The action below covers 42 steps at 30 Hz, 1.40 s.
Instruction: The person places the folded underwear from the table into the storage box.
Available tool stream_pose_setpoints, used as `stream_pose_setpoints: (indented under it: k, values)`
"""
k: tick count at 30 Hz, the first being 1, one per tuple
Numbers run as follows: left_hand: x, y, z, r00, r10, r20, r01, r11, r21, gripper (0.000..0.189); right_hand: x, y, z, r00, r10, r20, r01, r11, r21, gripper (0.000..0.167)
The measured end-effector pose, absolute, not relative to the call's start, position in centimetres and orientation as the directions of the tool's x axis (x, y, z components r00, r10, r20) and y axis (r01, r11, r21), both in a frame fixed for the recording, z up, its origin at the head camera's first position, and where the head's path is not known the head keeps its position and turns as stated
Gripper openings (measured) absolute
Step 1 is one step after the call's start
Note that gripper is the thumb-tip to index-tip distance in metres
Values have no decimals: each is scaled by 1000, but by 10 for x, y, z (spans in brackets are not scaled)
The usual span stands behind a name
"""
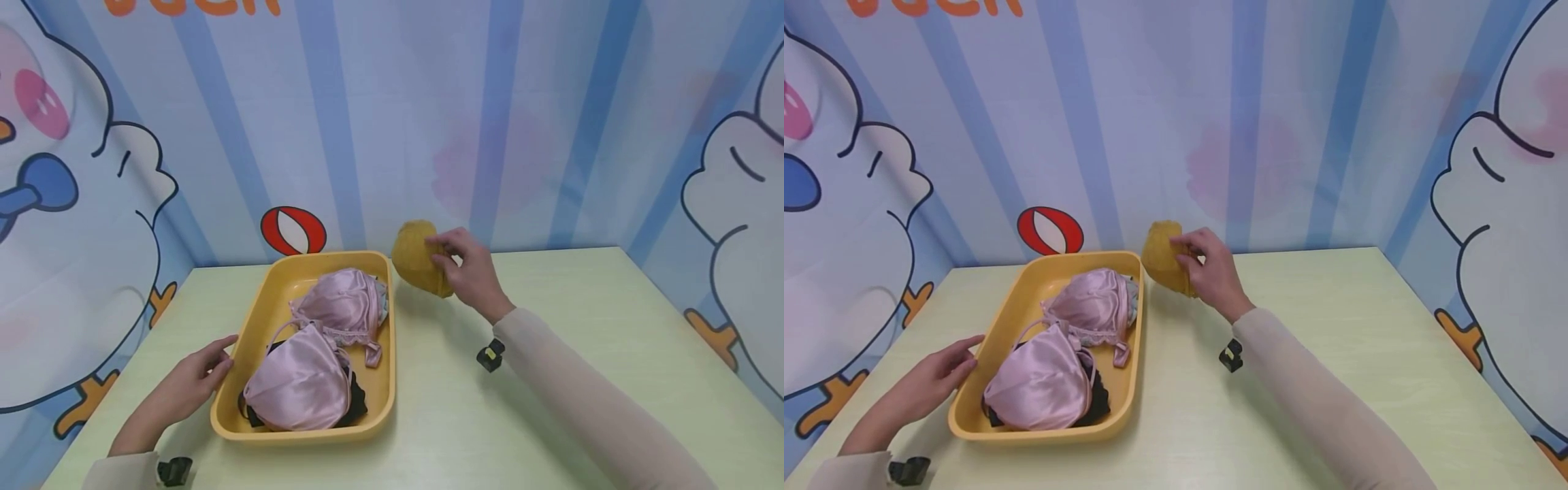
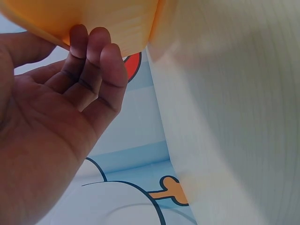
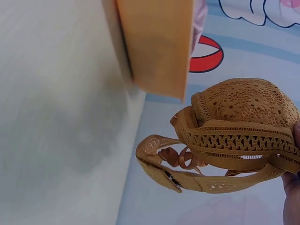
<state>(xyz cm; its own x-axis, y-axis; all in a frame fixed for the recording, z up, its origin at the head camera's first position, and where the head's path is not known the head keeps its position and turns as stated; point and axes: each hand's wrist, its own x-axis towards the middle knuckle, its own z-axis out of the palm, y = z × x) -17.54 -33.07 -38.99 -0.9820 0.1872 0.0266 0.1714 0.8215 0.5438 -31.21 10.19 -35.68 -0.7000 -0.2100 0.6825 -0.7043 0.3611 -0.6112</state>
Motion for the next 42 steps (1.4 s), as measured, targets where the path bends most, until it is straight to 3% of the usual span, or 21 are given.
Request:
stream_pose_setpoints:
  k: [12,15,19,26,36,39,42]
  values:
    - [-175,-331,-391,-978,202,49,195,813,549,44,-281,79,-313,-454,-174,874,-881,232,-412,28]
    - [-175,-332,-391,-978,202,51,196,809,555,44,-266,66,-300,-419,-186,889,-901,209,-381,27]
    - [-175,-333,-393,-979,197,43,187,808,558,44,-258,50,-295,-415,-232,880,-907,180,-381,27]
    - [-176,-333,-393,-979,199,40,186,803,566,44,-274,21,-311,-390,-309,867,-921,116,-373,30]
    - [-177,-335,-393,-977,204,64,203,792,575,43,-276,-25,-319,-404,-368,837,-907,45,-418,28]
    - [-176,-335,-393,-977,202,69,204,792,576,43,-280,-32,-327,-446,-390,806,-884,51,-464,27]
    - [-175,-336,-394,-978,200,65,200,794,574,44,-288,-34,-338,-531,-409,742,-836,110,-537,27]
